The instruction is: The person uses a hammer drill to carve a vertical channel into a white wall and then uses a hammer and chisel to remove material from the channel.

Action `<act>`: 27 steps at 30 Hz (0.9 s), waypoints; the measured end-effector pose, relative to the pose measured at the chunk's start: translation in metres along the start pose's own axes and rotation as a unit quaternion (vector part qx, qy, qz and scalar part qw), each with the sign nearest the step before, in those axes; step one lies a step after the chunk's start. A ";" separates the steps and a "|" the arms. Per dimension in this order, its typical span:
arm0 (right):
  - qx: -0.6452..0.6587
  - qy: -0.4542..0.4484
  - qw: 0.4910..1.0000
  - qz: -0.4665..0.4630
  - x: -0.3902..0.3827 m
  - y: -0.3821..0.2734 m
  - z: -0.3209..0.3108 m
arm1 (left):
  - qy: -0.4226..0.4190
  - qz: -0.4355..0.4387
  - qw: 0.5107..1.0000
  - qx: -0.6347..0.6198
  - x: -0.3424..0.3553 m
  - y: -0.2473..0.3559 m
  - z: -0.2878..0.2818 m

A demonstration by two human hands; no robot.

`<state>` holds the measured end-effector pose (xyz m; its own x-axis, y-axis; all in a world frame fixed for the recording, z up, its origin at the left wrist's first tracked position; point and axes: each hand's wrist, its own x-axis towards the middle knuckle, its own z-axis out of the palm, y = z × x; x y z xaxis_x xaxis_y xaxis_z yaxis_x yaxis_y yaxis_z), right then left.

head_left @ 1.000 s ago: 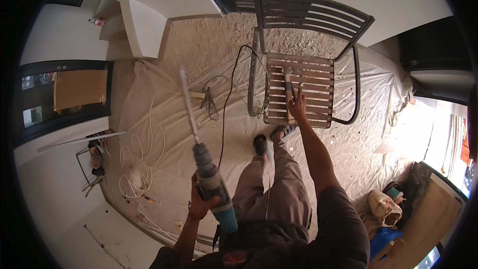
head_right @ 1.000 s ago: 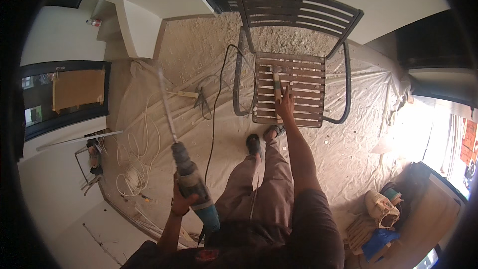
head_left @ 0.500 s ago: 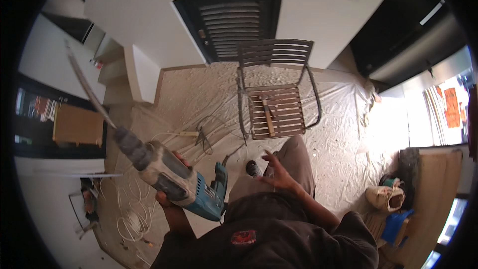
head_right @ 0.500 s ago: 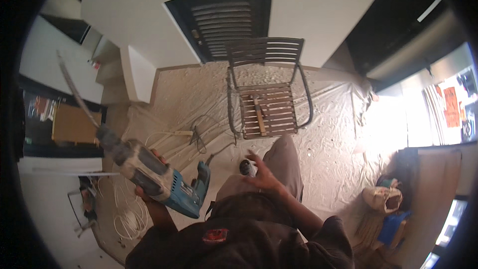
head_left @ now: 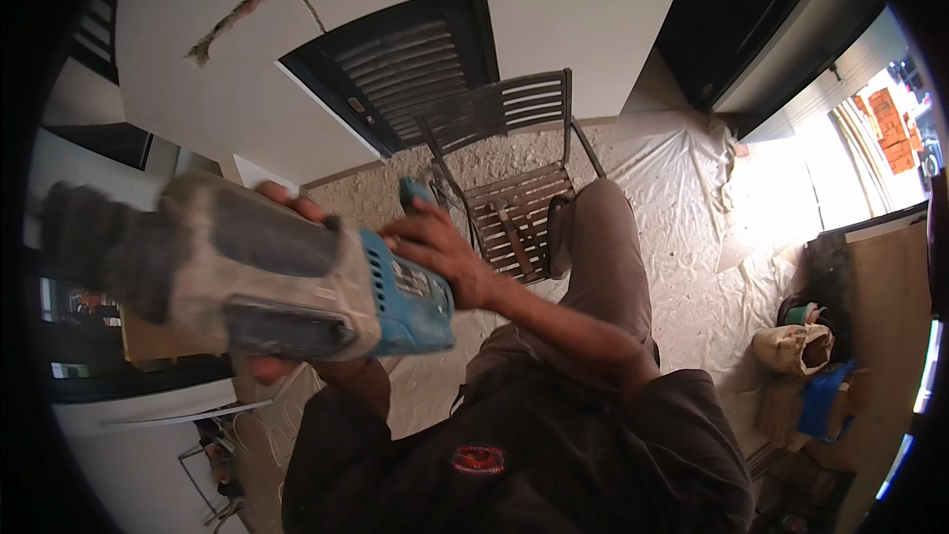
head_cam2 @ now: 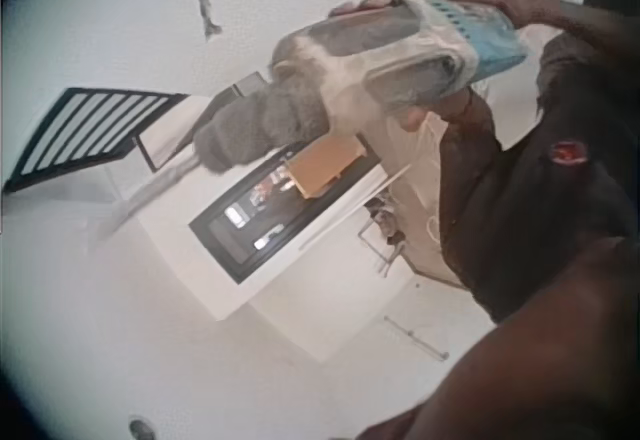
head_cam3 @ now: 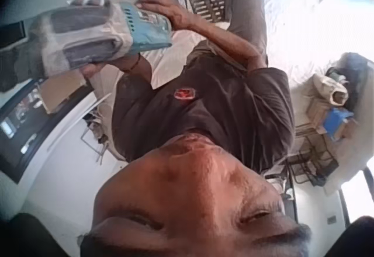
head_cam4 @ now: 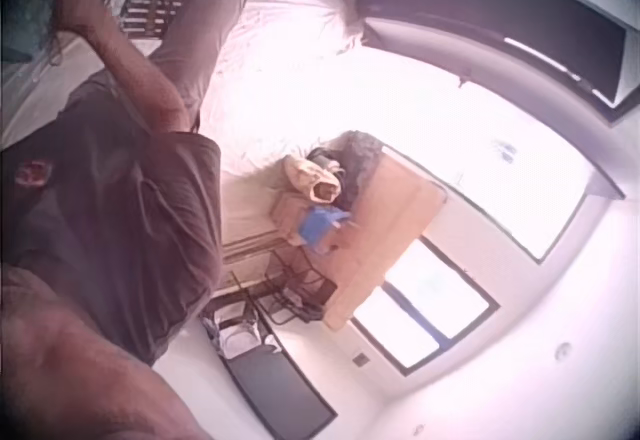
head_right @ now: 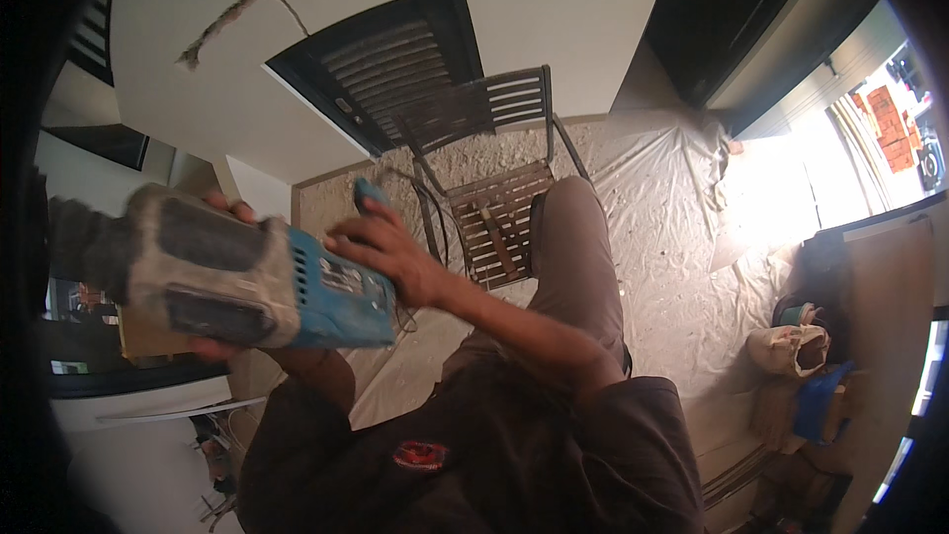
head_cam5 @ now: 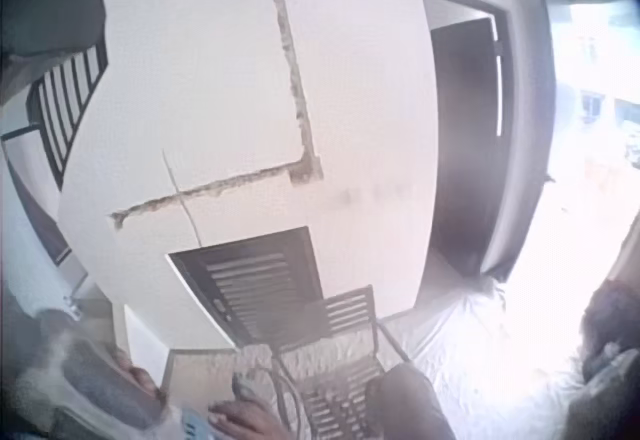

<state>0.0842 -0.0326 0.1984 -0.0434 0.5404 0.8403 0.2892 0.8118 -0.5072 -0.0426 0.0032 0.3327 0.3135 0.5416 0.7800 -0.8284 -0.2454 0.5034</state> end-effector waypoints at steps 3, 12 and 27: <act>0.000 -0.015 0.996 -0.084 0.069 0.063 -0.053 | -0.073 -0.068 0.994 0.050 0.061 -0.036 -0.005; 0.093 0.033 0.961 -0.259 0.427 0.083 -0.194 | -0.227 -0.333 0.899 0.171 0.378 -0.057 0.058; 0.421 -0.159 0.893 -0.036 0.679 -0.110 -0.313 | -0.013 0.012 0.970 0.242 0.704 0.185 0.207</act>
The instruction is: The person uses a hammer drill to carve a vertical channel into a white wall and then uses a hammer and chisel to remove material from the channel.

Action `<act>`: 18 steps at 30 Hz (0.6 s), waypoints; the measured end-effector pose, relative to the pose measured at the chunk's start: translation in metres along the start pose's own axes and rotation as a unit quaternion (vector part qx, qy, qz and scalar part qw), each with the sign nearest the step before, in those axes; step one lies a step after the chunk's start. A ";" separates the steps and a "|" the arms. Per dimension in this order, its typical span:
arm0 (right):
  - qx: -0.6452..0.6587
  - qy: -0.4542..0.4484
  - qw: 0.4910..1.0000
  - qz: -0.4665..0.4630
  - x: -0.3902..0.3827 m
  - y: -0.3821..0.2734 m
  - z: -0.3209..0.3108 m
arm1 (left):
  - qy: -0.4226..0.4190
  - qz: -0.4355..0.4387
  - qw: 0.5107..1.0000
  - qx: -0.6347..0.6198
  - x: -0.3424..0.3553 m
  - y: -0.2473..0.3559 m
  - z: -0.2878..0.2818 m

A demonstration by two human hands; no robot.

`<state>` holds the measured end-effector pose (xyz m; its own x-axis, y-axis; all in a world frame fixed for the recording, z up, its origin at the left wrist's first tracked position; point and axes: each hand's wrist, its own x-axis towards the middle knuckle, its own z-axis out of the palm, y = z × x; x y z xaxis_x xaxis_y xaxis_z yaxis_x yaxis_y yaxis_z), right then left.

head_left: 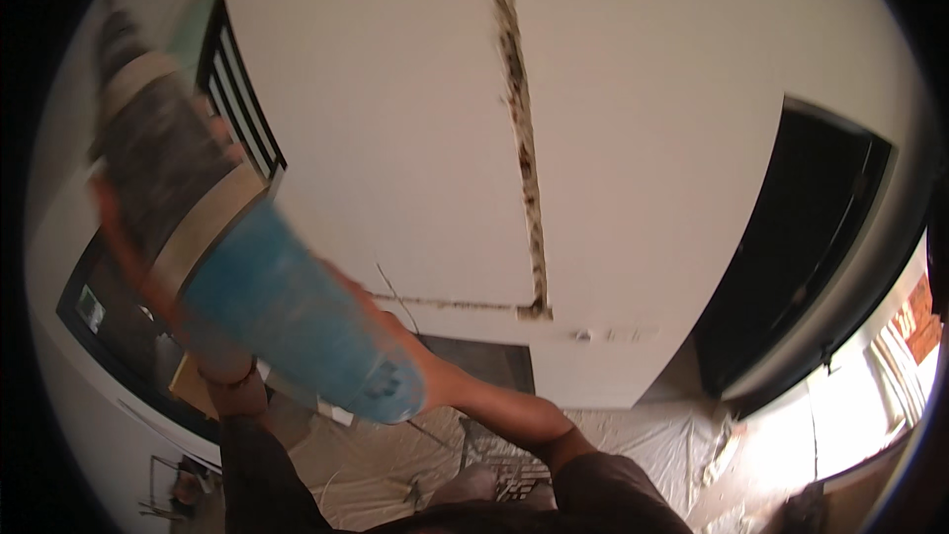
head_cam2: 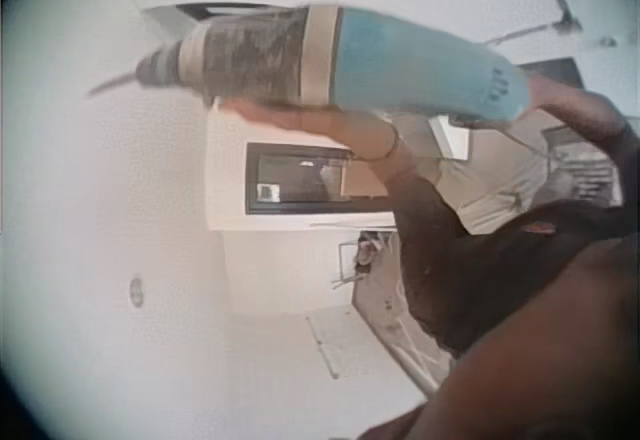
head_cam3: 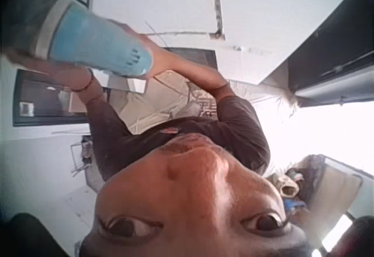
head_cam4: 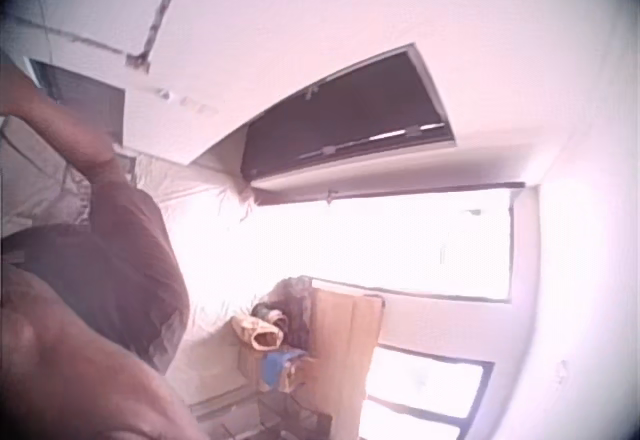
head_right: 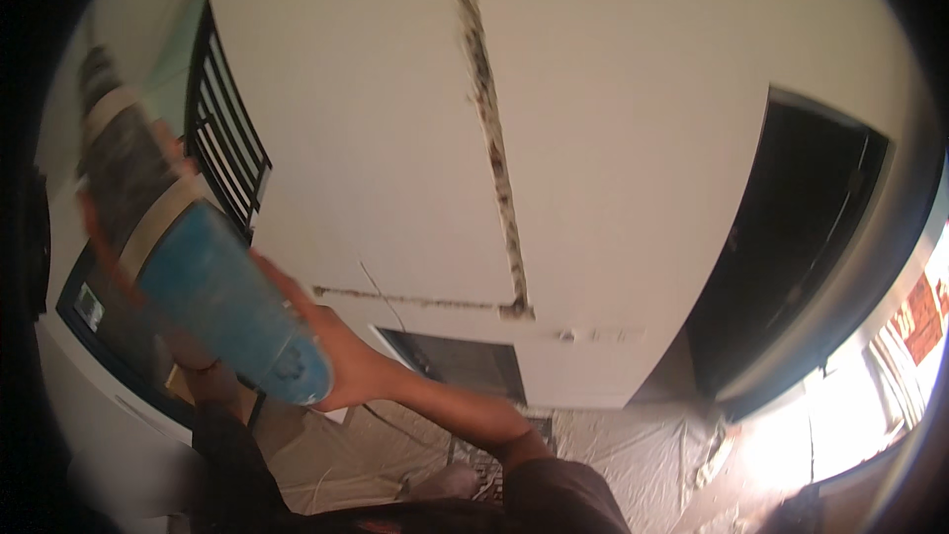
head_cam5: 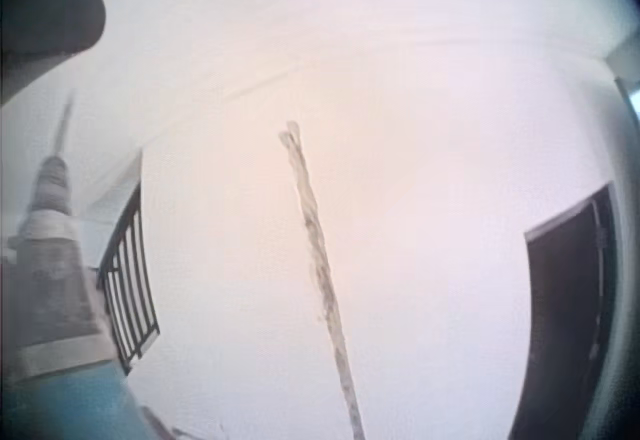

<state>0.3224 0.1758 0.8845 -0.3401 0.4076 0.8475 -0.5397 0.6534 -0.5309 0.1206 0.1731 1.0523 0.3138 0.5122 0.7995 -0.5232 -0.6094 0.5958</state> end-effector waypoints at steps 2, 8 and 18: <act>-0.113 0.072 0.990 -0.041 0.009 -0.011 -0.026 | 0.047 0.028 0.999 -0.006 0.052 -0.049 0.009; -0.027 0.195 0.972 0.130 0.036 -0.060 -0.018 | 0.030 -0.067 0.989 -0.130 0.113 -0.101 0.016; -0.120 0.291 0.944 0.099 0.003 0.018 -0.030 | 0.024 -0.169 0.956 -0.238 0.108 -0.176 0.003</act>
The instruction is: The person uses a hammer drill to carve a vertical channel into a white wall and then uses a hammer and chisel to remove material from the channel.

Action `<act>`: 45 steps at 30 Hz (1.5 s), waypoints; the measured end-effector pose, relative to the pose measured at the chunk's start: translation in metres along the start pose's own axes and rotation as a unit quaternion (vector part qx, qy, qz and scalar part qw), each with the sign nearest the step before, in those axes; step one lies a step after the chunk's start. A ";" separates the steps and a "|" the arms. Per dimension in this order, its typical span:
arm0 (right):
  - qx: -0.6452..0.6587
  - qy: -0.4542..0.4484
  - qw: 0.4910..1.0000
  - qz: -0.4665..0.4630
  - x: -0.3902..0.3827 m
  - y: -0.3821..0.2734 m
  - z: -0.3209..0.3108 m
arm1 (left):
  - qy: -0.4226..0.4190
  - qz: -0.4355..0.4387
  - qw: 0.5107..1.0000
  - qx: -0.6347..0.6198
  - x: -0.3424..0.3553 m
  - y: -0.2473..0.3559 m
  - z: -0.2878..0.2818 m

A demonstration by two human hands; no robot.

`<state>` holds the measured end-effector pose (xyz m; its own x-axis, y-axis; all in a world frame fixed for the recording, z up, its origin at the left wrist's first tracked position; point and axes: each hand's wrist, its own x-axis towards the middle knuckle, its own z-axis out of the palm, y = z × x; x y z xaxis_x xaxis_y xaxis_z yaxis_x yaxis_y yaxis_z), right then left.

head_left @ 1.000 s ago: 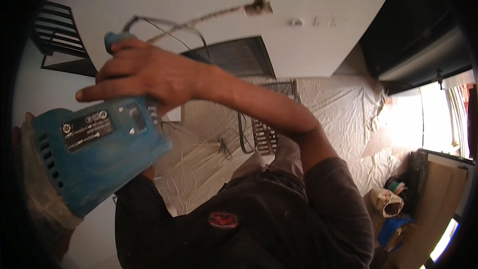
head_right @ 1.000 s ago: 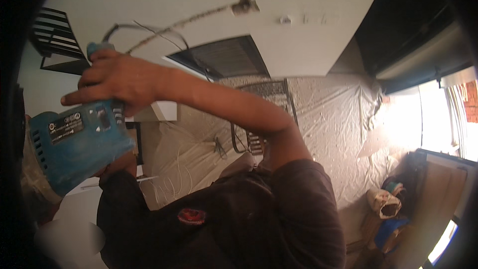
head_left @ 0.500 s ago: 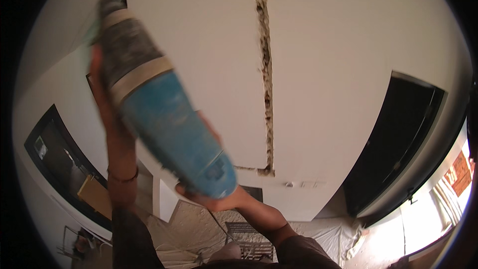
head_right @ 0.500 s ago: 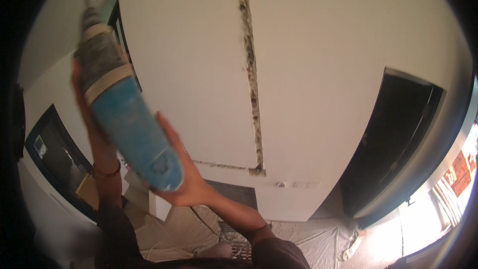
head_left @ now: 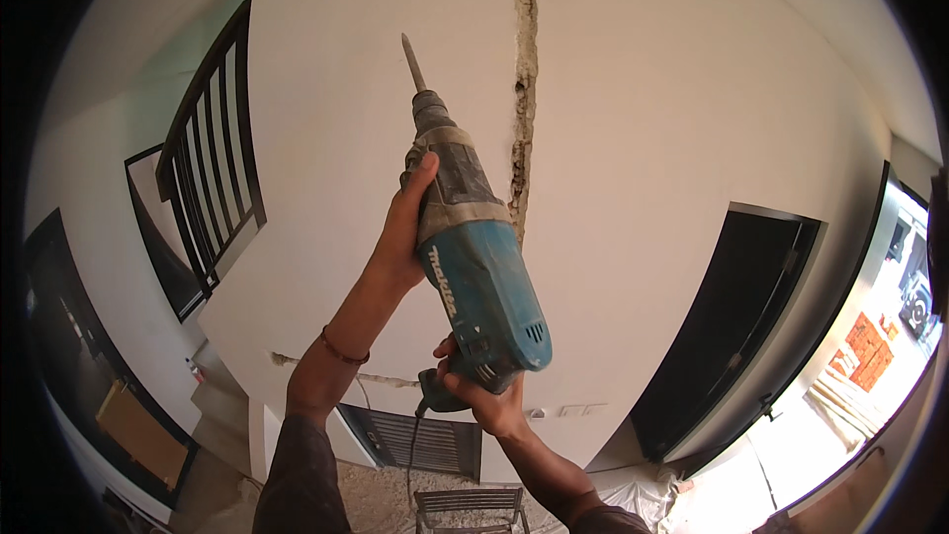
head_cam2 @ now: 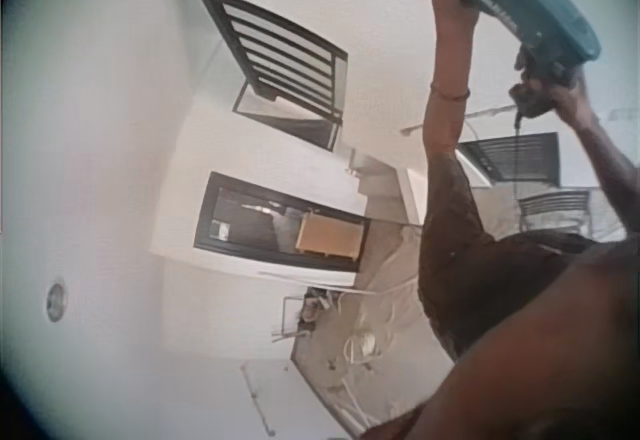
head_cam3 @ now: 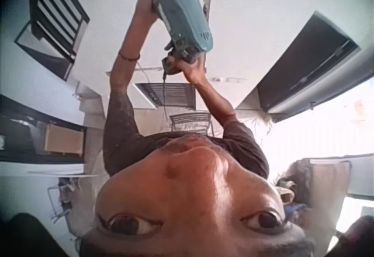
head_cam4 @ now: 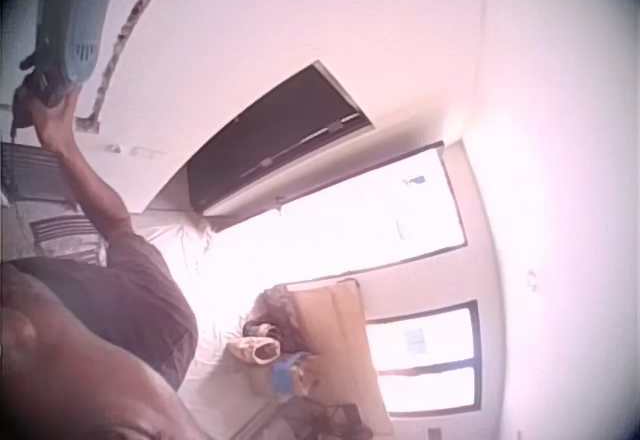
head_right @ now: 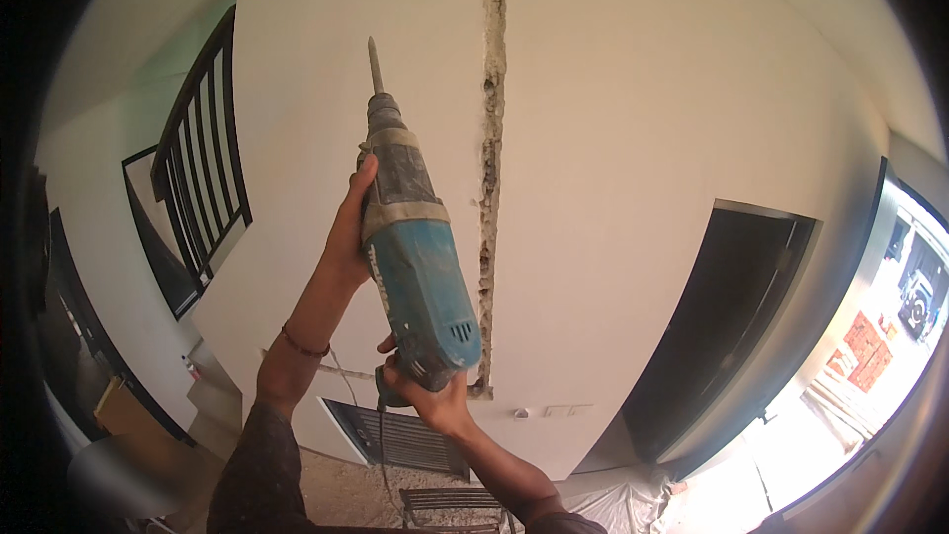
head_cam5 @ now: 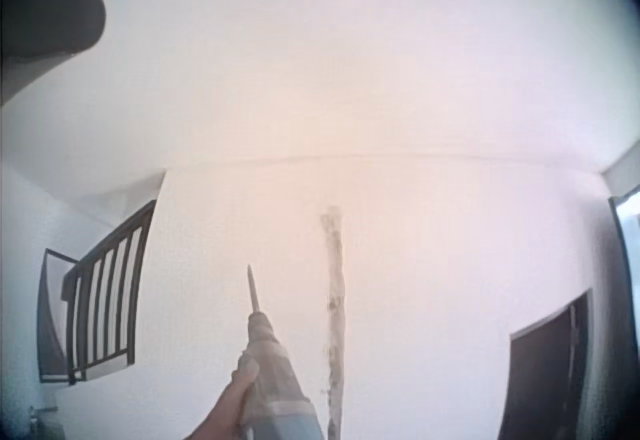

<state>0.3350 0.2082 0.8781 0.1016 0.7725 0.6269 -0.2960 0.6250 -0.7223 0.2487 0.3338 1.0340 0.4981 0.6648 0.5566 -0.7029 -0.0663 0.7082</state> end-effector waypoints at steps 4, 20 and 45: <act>0.105 -0.032 0.994 -0.008 0.012 0.002 0.016 | -0.020 0.078 0.995 0.056 0.001 0.021 -0.007; -0.138 -0.263 0.923 -0.245 0.201 -0.280 0.011 | -0.140 0.302 0.916 0.225 0.100 0.216 0.153; -0.243 0.192 0.921 -0.235 0.059 -0.240 -0.071 | -0.155 0.072 0.971 -0.166 0.165 -0.017 0.221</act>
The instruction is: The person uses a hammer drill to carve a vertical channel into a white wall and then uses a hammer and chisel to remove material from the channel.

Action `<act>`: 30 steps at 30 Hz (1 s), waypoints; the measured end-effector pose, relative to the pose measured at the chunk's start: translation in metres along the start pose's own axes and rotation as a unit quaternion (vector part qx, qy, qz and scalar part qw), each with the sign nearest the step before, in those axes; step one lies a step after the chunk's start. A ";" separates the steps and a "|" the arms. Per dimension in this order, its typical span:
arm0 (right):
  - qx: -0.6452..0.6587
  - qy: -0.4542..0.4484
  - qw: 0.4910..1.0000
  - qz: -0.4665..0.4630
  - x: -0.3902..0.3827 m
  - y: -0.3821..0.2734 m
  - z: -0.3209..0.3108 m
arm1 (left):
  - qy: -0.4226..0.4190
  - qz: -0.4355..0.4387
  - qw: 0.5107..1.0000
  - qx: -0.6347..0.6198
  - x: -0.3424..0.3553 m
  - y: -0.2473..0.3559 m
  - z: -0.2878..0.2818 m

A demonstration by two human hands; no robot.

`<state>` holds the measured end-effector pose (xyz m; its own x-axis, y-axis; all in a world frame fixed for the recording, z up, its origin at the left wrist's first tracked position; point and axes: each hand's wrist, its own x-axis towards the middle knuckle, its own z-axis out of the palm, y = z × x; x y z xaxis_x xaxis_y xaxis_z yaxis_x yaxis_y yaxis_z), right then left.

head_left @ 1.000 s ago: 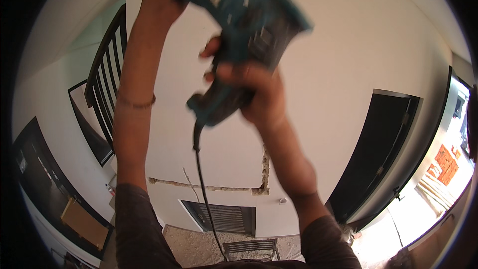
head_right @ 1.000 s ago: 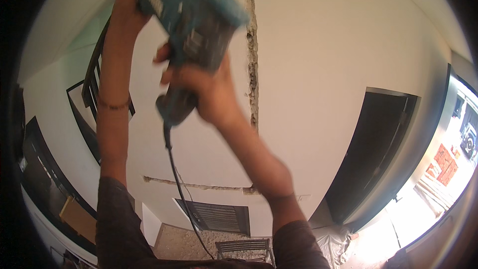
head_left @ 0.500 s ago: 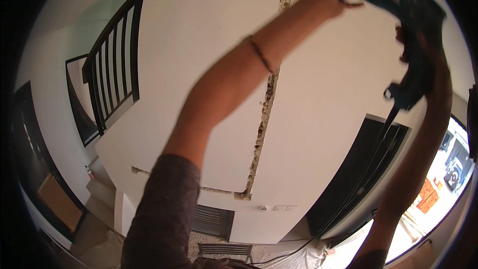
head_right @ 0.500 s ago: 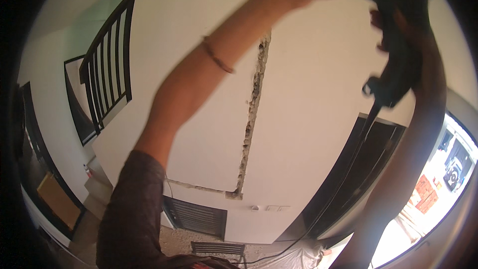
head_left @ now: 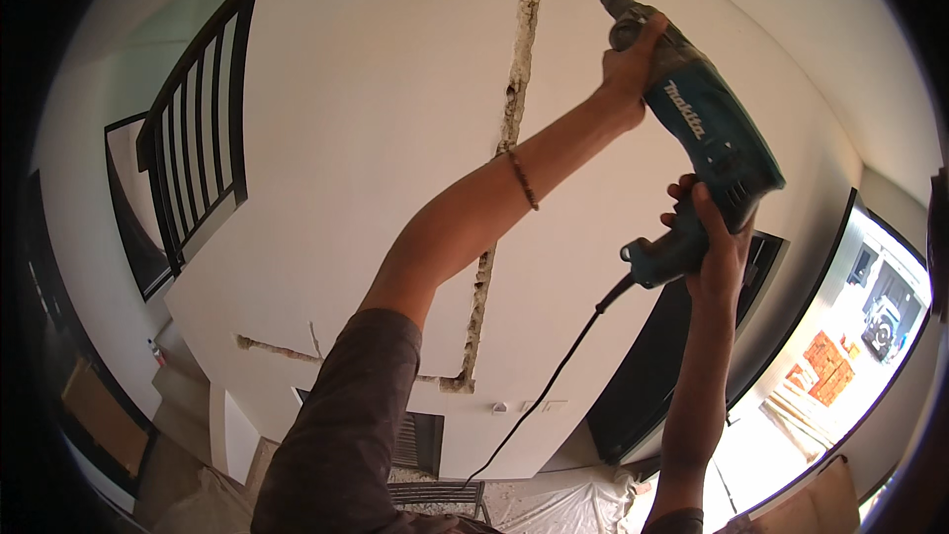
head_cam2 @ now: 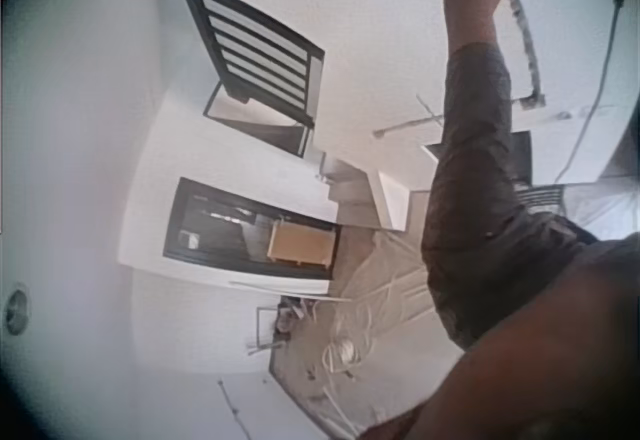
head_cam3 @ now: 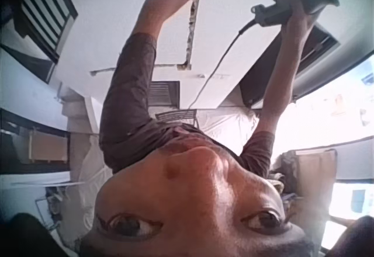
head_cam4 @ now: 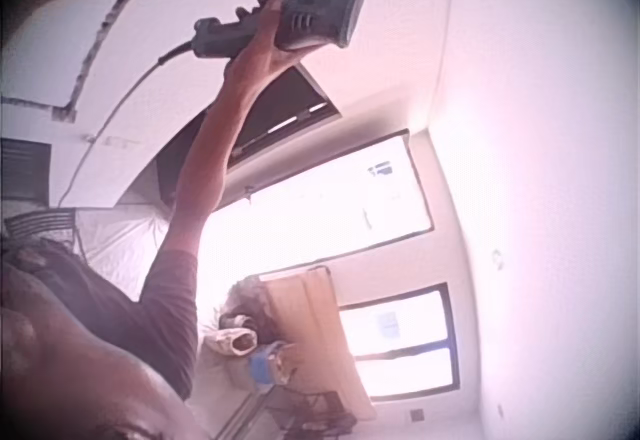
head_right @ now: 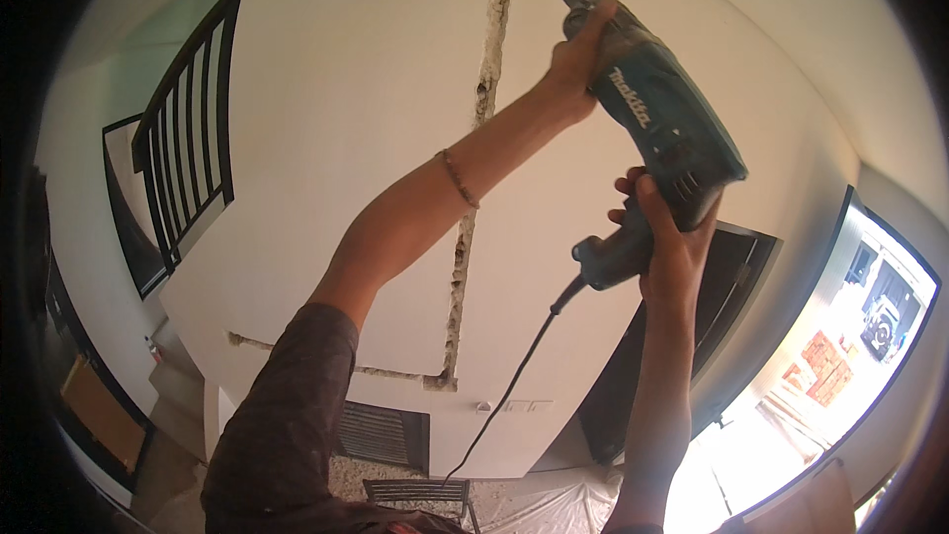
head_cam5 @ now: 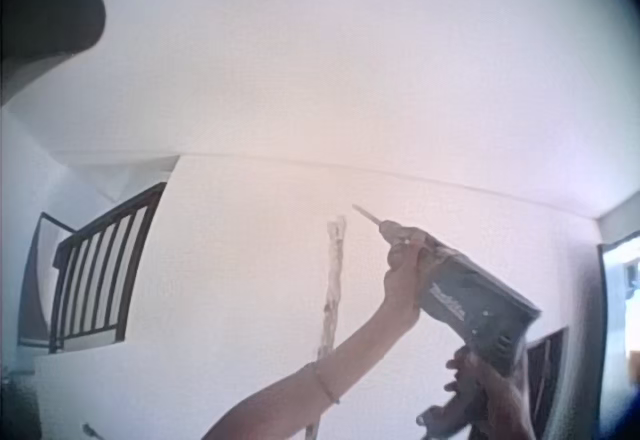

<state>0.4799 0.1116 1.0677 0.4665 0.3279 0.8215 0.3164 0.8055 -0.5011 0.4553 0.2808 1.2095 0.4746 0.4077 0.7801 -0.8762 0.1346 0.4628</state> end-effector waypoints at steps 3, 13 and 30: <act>0.001 -0.017 1.000 -0.011 0.006 0.009 0.012 | 0.010 -0.014 1.000 -0.017 0.004 0.006 -0.017; -0.014 -0.009 1.000 0.010 0.009 0.031 0.035 | -0.020 -0.042 0.999 -0.016 0.022 0.002 -0.066; 0.082 -0.018 0.994 0.063 0.044 0.071 0.014 | 0.137 -0.042 0.985 0.099 0.043 -0.001 -0.060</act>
<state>0.5114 0.1904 1.0721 0.4633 0.4456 0.7660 0.1171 0.8260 -0.5514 0.4718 0.3525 1.2171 0.4812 0.6346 0.6048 -0.7881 0.0111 0.6155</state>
